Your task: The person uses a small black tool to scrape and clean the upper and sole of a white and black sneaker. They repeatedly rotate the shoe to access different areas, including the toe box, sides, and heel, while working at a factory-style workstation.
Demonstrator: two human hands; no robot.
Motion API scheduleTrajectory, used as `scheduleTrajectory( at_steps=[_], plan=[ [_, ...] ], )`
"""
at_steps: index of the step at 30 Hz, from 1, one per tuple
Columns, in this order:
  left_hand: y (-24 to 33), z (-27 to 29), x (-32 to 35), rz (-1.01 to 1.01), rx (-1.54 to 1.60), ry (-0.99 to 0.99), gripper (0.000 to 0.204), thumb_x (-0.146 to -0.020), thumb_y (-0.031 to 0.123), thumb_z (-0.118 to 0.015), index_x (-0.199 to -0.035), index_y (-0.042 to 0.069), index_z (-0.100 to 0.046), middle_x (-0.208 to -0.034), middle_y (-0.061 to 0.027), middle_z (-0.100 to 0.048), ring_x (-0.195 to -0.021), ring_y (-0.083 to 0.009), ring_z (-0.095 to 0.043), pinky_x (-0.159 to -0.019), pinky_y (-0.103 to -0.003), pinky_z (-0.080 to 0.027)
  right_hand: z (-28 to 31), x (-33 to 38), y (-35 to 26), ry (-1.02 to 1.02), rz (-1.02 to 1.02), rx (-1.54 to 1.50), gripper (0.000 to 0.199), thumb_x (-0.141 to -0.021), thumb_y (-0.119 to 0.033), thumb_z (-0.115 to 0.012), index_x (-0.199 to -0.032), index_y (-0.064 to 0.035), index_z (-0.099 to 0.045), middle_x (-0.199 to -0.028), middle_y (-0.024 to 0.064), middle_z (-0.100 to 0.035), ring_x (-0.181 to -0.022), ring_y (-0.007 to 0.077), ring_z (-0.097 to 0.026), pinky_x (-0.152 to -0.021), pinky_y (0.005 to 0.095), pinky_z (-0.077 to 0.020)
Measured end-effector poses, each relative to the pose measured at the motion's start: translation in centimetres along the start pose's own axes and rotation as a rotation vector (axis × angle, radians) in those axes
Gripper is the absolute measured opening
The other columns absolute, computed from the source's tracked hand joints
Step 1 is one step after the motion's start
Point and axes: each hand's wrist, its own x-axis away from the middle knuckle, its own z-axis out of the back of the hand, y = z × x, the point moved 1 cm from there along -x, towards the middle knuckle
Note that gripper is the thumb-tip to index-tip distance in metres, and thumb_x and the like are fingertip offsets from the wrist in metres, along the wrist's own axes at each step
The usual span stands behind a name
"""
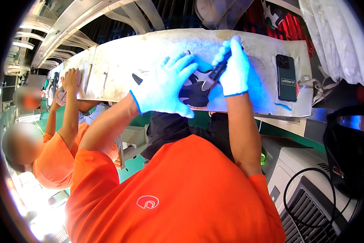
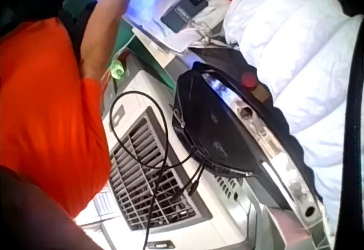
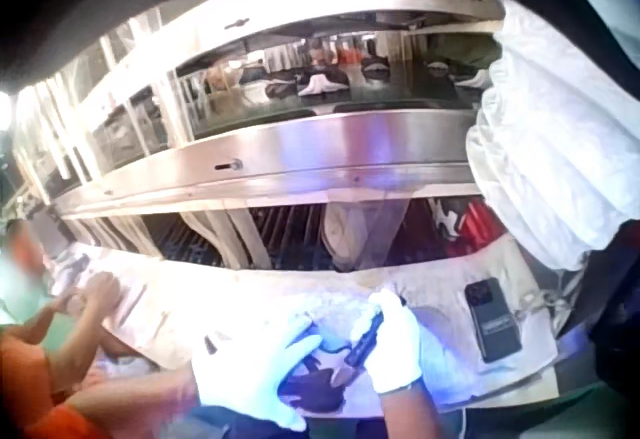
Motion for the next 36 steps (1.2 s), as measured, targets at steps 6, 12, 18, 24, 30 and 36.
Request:
scheduleTrajectory(
  at_steps=[6, 12, 18, 24, 30, 36],
  plan=[
    [-0.1, 0.0, -1.2, -0.002, 0.130, -0.003, 0.111, -0.070, 0.064, -0.095, -0.155, 0.002, -0.061, -0.161, -0.0205, -0.059, -0.160, -0.0477, -0.044, -0.128, -0.059, -0.040, -3.5, 1.3, 1.0, 0.121, 0.013, 0.160, 0.050, -0.115, -0.048, -0.063, -0.100, -0.0004, -0.065, -0.063, 0.0101, -0.060, -0.048, 0.0235, -0.057, -0.045, 0.0390, -0.0473],
    [-0.6, -0.3, -1.7, 0.012, 0.202, -0.063, 0.114, -0.063, 0.061, -0.099, -0.158, 0.008, -0.062, -0.161, -0.0165, -0.061, -0.161, -0.0462, -0.045, -0.130, -0.060, -0.037, -0.8, -0.2, 1.0, -0.110, -0.132, 0.106, 0.051, -0.114, -0.053, -0.063, -0.100, -0.0042, -0.064, -0.063, 0.0094, -0.060, -0.047, 0.0226, -0.056, -0.045, 0.0382, -0.0462],
    [-0.6, -0.2, -1.8, 0.024, 0.275, -0.048, 0.112, -0.061, 0.058, -0.101, -0.155, 0.009, -0.065, -0.161, -0.0170, -0.061, -0.159, -0.0456, -0.047, -0.131, -0.059, -0.036, 1.1, -1.5, 0.6, -0.142, -0.409, -0.432, 0.047, -0.114, -0.058, -0.063, -0.096, -0.0141, -0.065, -0.064, -0.0004, -0.055, -0.047, 0.0151, -0.046, -0.045, 0.0325, -0.0386],
    [-0.2, -0.8, -1.6, 0.151, 0.138, -0.048, 0.126, -0.054, 0.060, -0.103, -0.163, 0.014, -0.058, -0.172, -0.0279, -0.045, -0.157, -0.0522, -0.046, -0.129, -0.060, -0.039, 0.0, 0.7, 1.5, -0.051, -0.012, 0.064, 0.037, -0.114, -0.041, -0.068, -0.095, -0.0093, -0.064, -0.068, 0.0021, -0.058, -0.050, 0.0168, -0.053, -0.046, 0.0363, -0.0445],
    [0.7, 0.5, -1.1, 0.283, 0.177, -0.173, 0.136, -0.054, 0.060, -0.101, -0.169, 0.011, -0.047, -0.175, -0.0323, -0.037, -0.154, -0.0553, -0.047, -0.125, -0.061, -0.044, -0.9, 0.2, -0.4, -0.036, 0.090, 0.504, 0.032, -0.109, -0.035, -0.076, -0.095, -0.0075, -0.067, -0.072, 0.0026, -0.062, -0.054, 0.0158, -0.059, -0.049, 0.0360, -0.0470],
    [3.6, -1.6, 4.9, 0.331, 0.182, 0.258, 0.133, -0.053, 0.049, -0.105, -0.170, 0.015, -0.049, -0.177, -0.0369, -0.030, -0.158, -0.0606, -0.040, -0.124, -0.064, -0.044, 5.4, 5.4, -2.3, 0.112, -0.008, 0.443, 0.030, -0.110, -0.037, -0.075, -0.097, -0.0110, -0.066, -0.084, 0.0052, -0.071, -0.070, 0.0192, -0.071, -0.065, 0.0352, -0.0585]
  ],
)
